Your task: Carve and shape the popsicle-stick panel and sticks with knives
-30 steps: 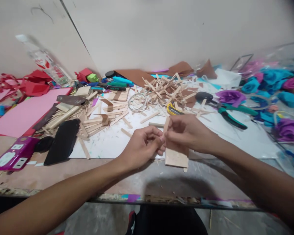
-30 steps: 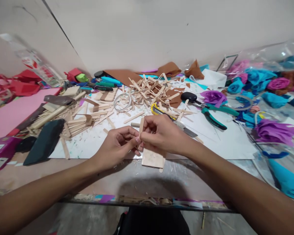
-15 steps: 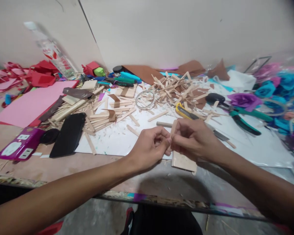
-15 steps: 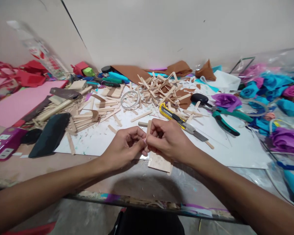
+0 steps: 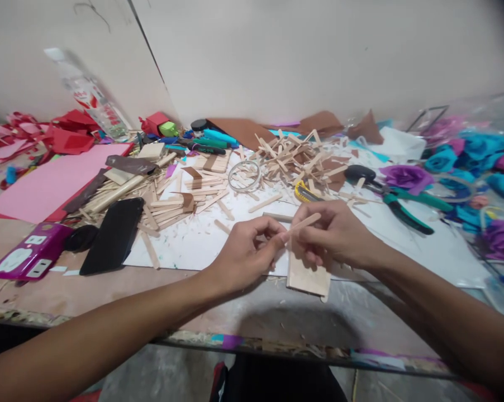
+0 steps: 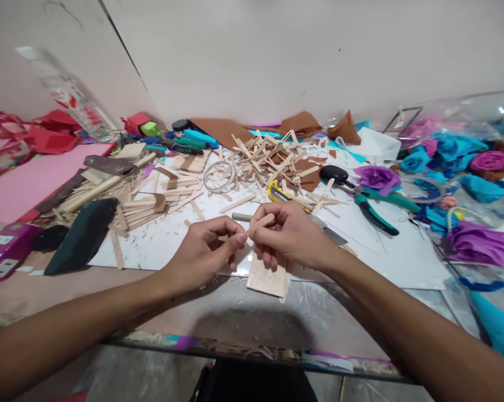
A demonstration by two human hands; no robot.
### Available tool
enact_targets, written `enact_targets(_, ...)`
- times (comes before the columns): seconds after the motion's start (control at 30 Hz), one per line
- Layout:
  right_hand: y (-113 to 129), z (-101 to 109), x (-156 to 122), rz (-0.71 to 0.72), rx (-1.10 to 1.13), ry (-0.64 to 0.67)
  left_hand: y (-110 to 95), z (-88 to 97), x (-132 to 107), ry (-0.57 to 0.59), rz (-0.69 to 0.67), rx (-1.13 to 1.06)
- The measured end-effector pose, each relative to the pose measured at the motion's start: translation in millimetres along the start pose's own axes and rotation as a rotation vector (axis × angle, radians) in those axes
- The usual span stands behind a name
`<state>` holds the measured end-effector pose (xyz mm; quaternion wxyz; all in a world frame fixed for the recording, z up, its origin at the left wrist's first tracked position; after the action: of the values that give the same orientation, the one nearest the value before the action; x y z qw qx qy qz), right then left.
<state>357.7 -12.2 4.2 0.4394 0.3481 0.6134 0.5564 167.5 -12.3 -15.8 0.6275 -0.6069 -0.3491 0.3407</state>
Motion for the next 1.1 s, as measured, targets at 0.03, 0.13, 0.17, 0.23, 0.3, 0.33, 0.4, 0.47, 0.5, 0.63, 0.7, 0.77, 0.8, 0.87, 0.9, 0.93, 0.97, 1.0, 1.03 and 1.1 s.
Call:
enact_targets(0.03, -0.4, -0.9, 0.4, -0.004, 0.019, -0.003, -1.1, 1.2, 0.5, -0.005, -0.011, 0.003)
enact_targets(0.13, -2.2, -5.0, 1.8, -0.007, 0.103, 0.007, -4.0, 3.1, 0.3, -0.022, -0.065, 0.019)
enact_targets(0.17, -3.2, -6.3, 2.0, 0.003, 0.136, 0.011, -4.3, 2.9, -0.4, -0.019, -0.079, 0.015)
enact_targets(0.23, -5.5, -7.8, 1.8, 0.039, 0.198, 0.017, -3.6, 1.5, -2.2, 0.004, -0.084, -0.019)
enact_targets(0.3, -7.2, -7.6, 0.8, 0.070, 0.224, 0.038, -2.3, -0.1, -3.9, 0.033, -0.072, -0.054)
enact_targets(0.33, -7.1, -6.5, 0.2, 0.076, 0.212, 0.055, -2.0, -0.4, -4.2, 0.042, -0.066, -0.062)
enact_targets(0.4, -3.0, -1.3, -0.3, 0.113, 0.149, 0.068, -2.7, 0.8, -3.3, 0.029, -0.064, -0.054)
enact_targets(0.47, 6.9, 9.1, 0.5, 0.226, 0.075, -0.027, -4.6, 4.2, -0.4, -0.022, -0.057, -0.042)
enact_targets(0.5, 13.1, 16.5, 1.1, 0.311, 0.031, -0.133, -5.6, 6.6, 1.6, -0.059, -0.051, -0.039)
enact_targets(0.63, 29.8, 48.2, 3.4, 0.512, -0.402, -0.633, -6.8, 14.9, 9.6, -0.182, -0.023, -0.081)
enact_targets(0.7, 28.8, 58.7, 7.0, 0.486, -0.714, -0.665, -5.7, 17.8, 12.8, -0.224, -0.020, -0.110)
enact_targets(0.77, 23.5, 64.1, 10.9, 0.438, -0.970, -0.564, -4.8, 21.6, 15.9, -0.277, -0.024, -0.124)
enact_targets(0.8, 20.5, 64.7, 12.2, 0.422, -1.049, -0.499, -5.0, 24.3, 17.7, -0.302, -0.034, -0.126)
enact_targets(0.87, 15.8, 62.1, 13.3, 0.418, -1.119, -0.386, -6.9, 32.2, 22.3, -0.348, -0.073, -0.127)
enact_targets(0.9, 14.1, 59.1, 13.3, 0.427, -1.134, -0.341, -8.9, 37.2, 24.9, -0.372, -0.114, -0.127)
enact_targets(0.93, 12.4, 55.2, 13.3, 0.436, -1.154, -0.295, -11.0, 43.1, 27.5, -0.410, -0.158, -0.120)
enact_targets(0.97, 10.7, 50.7, 13.4, 0.446, -1.177, -0.247, -13.1, 49.0, 30.1, -0.447, -0.193, -0.113)
enact_targets(1.0, 8.9, 46.0, 13.8, 0.455, -1.199, -0.199, -14.8, 54.7, 32.6, -0.477, -0.216, -0.113)
enact_targets(1.03, 7.0, 41.3, 14.7, 0.460, -1.221, -0.152, -16.0, 59.7, 34.8, -0.505, -0.230, -0.108)
enact_targets(1.1, 3.8, 32.6, 18.5, 0.464, -1.262, -0.078, -16.9, 66.6, 38.5, -0.524, -0.221, -0.081)
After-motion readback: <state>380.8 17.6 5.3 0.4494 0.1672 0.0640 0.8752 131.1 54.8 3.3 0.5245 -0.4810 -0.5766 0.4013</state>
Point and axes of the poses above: each hand's wrist, its own x-axis towards the middle knuckle, its own z-axis out of the back of the hand, y = z × x, the point moved 2 cm from there along x, towards the middle knuckle
